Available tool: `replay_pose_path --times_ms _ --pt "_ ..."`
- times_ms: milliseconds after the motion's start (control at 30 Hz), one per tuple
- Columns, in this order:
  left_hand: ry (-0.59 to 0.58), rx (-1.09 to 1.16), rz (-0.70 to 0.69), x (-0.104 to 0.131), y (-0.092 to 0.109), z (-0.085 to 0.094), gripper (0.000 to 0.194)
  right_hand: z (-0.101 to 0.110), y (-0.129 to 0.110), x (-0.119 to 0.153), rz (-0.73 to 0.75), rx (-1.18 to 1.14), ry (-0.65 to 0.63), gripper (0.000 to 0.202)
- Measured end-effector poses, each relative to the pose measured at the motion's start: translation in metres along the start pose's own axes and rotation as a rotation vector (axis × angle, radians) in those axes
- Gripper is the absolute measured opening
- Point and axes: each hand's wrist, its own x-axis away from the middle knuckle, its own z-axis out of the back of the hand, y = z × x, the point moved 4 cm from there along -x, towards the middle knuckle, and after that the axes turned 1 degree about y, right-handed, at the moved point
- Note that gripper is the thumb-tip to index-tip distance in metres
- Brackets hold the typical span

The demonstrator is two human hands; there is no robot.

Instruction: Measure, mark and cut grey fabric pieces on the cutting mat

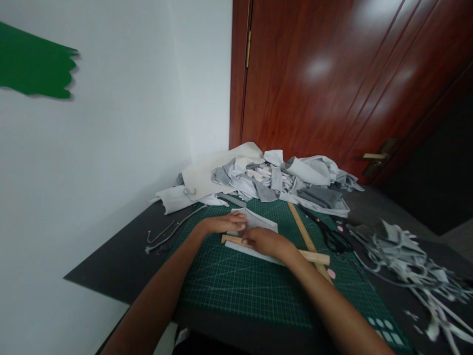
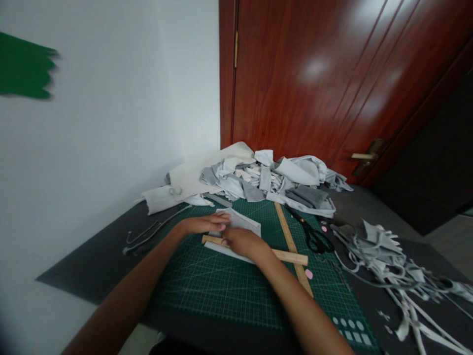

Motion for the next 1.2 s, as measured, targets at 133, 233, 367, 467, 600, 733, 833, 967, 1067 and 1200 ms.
replay_pose_path --times_ms 133,233,367,467,600,733,833,967,1067,1200 --pt "0.032 -0.149 0.012 -0.005 0.002 -0.004 0.061 -0.015 -0.029 -0.007 0.100 -0.019 0.078 0.024" --pt "0.041 -0.242 0.002 -0.007 0.003 -0.008 0.066 -0.011 -0.039 -0.004 0.127 0.037 0.136 0.024" --pt "0.074 -0.255 -0.017 -0.007 0.006 -0.010 0.084 0.008 -0.025 0.009 0.004 0.114 0.117 0.029" --pt "0.096 -0.250 -0.025 -0.005 0.008 -0.010 0.084 0.016 -0.007 0.016 -0.155 0.200 0.017 0.032" --pt "0.086 -0.253 -0.013 -0.003 0.010 -0.012 0.090 0.012 0.000 0.017 -0.171 0.195 -0.056 0.027" --pt "0.082 -0.282 0.032 -0.002 0.014 -0.014 0.099 0.005 -0.008 0.014 -0.086 0.132 -0.059 0.020" --pt "0.084 -0.300 0.036 -0.001 0.018 -0.013 0.101 0.002 -0.011 0.011 -0.073 0.095 -0.102 0.019" --pt "0.096 -0.308 0.017 -0.001 0.022 -0.012 0.097 -0.005 -0.014 0.007 -0.028 0.045 -0.238 0.021" --pt "0.110 -0.315 0.003 -0.001 0.023 -0.013 0.094 -0.007 -0.015 0.005 -0.017 0.042 -0.223 0.020" --pt "0.126 -0.339 0.007 -0.001 0.027 -0.014 0.094 -0.008 -0.018 0.006 0.015 0.024 -0.261 0.024"
